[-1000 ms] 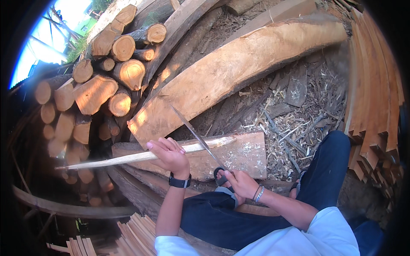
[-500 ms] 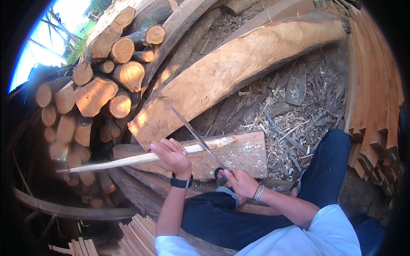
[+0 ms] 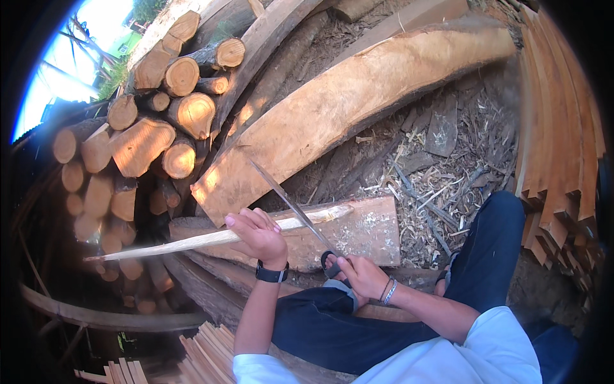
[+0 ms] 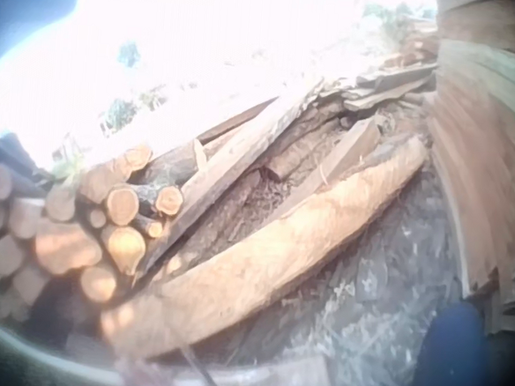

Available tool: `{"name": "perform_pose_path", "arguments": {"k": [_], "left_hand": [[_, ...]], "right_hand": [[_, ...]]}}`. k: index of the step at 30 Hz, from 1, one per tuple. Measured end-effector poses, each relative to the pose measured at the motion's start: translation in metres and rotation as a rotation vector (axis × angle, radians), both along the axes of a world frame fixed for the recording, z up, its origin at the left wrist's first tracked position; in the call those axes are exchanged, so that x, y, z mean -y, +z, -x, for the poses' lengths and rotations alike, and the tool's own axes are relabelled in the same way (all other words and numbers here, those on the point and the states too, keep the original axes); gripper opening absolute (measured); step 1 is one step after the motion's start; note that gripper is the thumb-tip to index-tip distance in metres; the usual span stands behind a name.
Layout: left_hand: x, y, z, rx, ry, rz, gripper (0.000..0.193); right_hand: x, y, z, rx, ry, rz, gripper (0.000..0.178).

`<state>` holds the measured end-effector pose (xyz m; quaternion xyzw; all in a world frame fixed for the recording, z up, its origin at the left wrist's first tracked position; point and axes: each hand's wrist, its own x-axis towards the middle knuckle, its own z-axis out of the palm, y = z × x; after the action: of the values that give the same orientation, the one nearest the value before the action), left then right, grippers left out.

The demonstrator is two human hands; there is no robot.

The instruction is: The person uses a long blade with handles to shave and smooth a thin piece of wood, turning the wood over and working on different sections while sitting among wood piles.

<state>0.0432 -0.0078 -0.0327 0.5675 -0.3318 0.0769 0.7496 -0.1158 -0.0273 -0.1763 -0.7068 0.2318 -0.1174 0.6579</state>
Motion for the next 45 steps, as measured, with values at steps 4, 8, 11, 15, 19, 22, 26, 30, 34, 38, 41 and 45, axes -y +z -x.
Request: {"name": "perform_pose_path", "arguments": {"k": [4,8,11,15,19,22,26,30,34,38,41,45], "left_hand": [[0.002,0.003,0.005,-0.027,-0.017,-0.009,0.046],[-0.004,0.0,0.003,-0.054,0.008,-0.034,0.048],[0.001,0.004,0.001,-0.03,0.008,-0.025,0.048],[0.003,0.002,0.002,-0.059,0.047,-0.013,0.048],[0.003,0.007,0.002,-0.053,0.004,-0.011,0.049],[-0.002,0.003,0.003,-0.075,0.022,-0.037,0.05],[0.0,0.002,0.0,-0.055,0.038,-0.012,0.048],[0.003,0.003,0.001,-0.069,0.031,-0.008,0.048],[0.0,0.003,0.005,-0.048,0.038,-0.035,0.049],[0.001,0.006,-0.001,-0.099,0.017,-0.032,0.049],[-0.002,0.003,-0.003,-0.083,0.055,-0.032,0.05],[0.001,0.004,0.003,-0.121,0.064,-0.02,0.051]], "right_hand": [[0.001,-0.059,0.004,-0.162,-0.057,0.063,0.056],[-0.001,-0.023,0.008,-0.157,0.001,-0.135,0.058],[0.0,-0.001,0.003,-0.017,0.019,-0.042,0.058],[0.0,-0.01,0.004,-0.037,0.008,0.002,0.059],[-0.004,-0.065,0.006,-0.161,-0.047,-0.005,0.06],[-0.005,-0.029,0.008,-0.148,-0.001,-0.106,0.059],[-0.004,0.0,0.005,0.023,0.033,-0.039,0.059],[-0.002,-0.061,0.003,-0.124,-0.031,-0.038,0.061],[-0.008,-0.061,0.004,-0.159,-0.081,-0.081,0.065],[-0.005,-0.006,0.003,-0.029,0.005,-0.069,0.058],[-0.003,0.004,0.004,0.03,0.02,0.003,0.056],[0.001,-0.07,0.0,-0.175,-0.055,-0.047,0.06]]}}
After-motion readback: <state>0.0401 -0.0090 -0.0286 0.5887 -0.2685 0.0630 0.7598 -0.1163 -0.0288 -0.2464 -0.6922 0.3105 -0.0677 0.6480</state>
